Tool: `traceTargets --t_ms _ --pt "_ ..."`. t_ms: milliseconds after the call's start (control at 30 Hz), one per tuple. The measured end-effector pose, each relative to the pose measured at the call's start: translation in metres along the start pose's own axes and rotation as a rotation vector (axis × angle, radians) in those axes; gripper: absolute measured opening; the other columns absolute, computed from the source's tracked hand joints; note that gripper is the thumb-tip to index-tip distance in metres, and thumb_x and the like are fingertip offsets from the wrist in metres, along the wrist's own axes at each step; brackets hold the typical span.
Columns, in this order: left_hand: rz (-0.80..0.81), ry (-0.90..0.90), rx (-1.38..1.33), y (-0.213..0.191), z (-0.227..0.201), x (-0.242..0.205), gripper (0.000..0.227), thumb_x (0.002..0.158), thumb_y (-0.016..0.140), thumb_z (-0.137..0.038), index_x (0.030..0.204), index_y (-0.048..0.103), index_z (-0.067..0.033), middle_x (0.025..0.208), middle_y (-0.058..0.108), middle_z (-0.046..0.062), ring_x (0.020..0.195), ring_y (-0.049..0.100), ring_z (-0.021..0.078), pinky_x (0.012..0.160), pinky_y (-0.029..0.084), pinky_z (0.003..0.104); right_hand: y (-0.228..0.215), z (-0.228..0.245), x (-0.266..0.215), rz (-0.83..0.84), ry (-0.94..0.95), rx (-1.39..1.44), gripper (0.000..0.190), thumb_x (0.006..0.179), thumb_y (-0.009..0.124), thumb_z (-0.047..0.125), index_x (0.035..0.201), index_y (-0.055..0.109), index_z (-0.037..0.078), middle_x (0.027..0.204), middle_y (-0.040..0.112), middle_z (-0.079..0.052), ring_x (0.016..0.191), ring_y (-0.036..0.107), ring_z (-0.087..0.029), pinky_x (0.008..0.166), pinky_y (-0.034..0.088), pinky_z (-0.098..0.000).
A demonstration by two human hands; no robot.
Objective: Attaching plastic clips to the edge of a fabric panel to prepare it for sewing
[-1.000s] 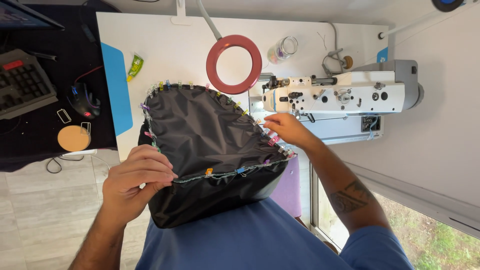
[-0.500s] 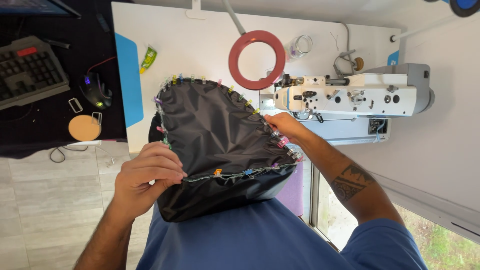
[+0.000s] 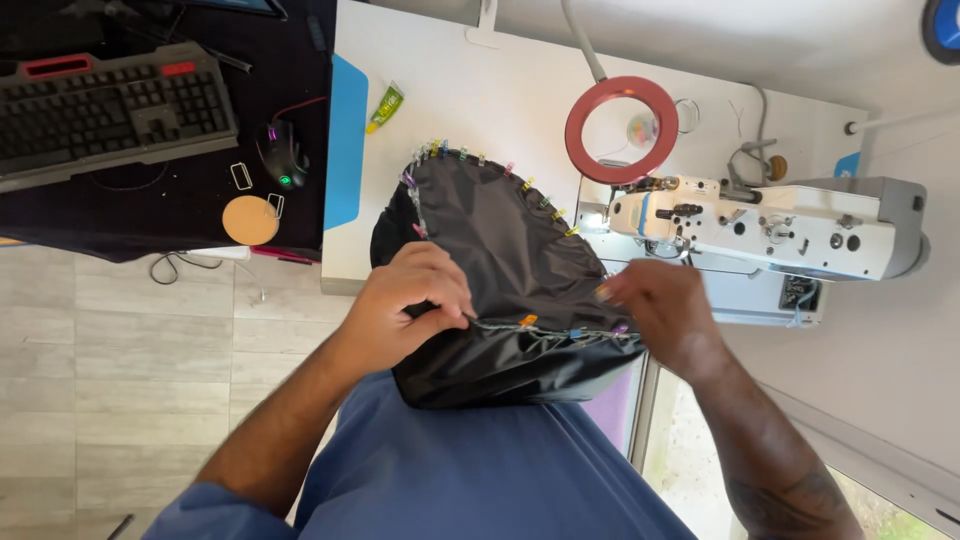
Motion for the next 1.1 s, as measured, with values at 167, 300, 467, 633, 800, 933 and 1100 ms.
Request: traceTargets --t_ms 167,300,467,633,800,933,1100 --pt "0.077 0.065 -0.002 0.013 0.0 0.011 0.023 0.088 0.082 -0.011 0.076 0.063 -0.0137 0.078 0.073 -0.003 0.084 0.073 0.0232 0.095 0.049 0.043 0.036 0.112 0.015 0.159 -0.381 0.047 0.036 0.103 0.063 0.019 0.069 0.057 0.009 0.059 0.051 -0.007 0.055 0.055 -0.033 0.052 0.046 -0.0395" --pt "0.115 0.095 0.04 0.02 -0.004 0.014 0.029 0.089 0.081 -0.01 0.072 0.058 -0.0136 0.076 0.072 -0.003 0.085 0.073 0.0244 0.091 0.048 0.042 0.051 0.13 0.022 0.217 -0.448 0.043 0.039 0.104 0.061 0.015 0.067 0.052 0.007 0.057 0.05 -0.008 0.053 0.055 -0.035 0.05 0.044 -0.0373" --pt "0.122 0.103 0.068 0.021 -0.006 0.012 0.032 0.091 0.079 -0.009 0.072 0.054 -0.0154 0.074 0.069 -0.005 0.085 0.072 0.0227 0.088 0.048 0.041 0.046 0.136 0.023 0.242 -0.461 0.021 0.04 0.105 0.058 0.015 0.067 0.052 0.006 0.058 0.052 -0.01 0.054 0.055 -0.035 0.049 0.044 -0.0384" --pt "0.138 0.102 0.09 0.021 -0.006 0.013 0.034 0.091 0.079 -0.009 0.071 0.053 -0.0168 0.074 0.069 -0.006 0.086 0.072 0.0218 0.087 0.048 0.04 0.051 0.136 0.021 0.289 -0.536 -0.046 0.038 0.105 0.06 0.018 0.068 0.053 0.007 0.059 0.052 -0.009 0.055 0.055 -0.035 0.05 0.045 -0.0394" --pt "0.147 0.09 0.108 0.023 -0.001 0.008 0.035 0.091 0.079 -0.009 0.07 0.052 -0.0173 0.075 0.069 -0.007 0.086 0.072 0.0211 0.086 0.047 0.039 0.057 0.136 0.015 0.277 -0.613 -0.096 0.034 0.103 0.062 0.019 0.071 0.058 0.006 0.062 0.055 -0.008 0.056 0.057 -0.031 0.051 0.047 -0.0385" --pt "0.127 0.072 0.084 0.02 -0.004 0.009 0.036 0.09 0.079 -0.01 0.069 0.051 -0.0176 0.075 0.071 -0.006 0.084 0.073 0.0228 0.083 0.048 0.039 0.062 0.13 0.011 0.181 -0.688 -0.236 0.033 0.103 0.065 0.023 0.073 0.06 0.008 0.063 0.053 -0.004 0.058 0.057 -0.026 0.054 0.047 -0.0371" --pt "0.11 0.048 0.118 0.013 -0.016 0.015 0.037 0.093 0.077 -0.012 0.067 0.051 -0.0171 0.078 0.074 -0.005 0.082 0.073 0.0239 0.081 0.049 0.039 0.048 0.119 0.012 0.207 -0.572 -0.1 0.051 0.097 0.062 0.055 0.102 0.068 0.004 0.08 0.058 -0.006 0.07 0.059 -0.025 0.063 0.047 -0.0389"
Point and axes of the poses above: each hand's wrist, its own x-axis towards the middle knuckle, its own y-axis out of the palm, z = x × y, the point moved 7 cm from there along x, towards the middle knuckle
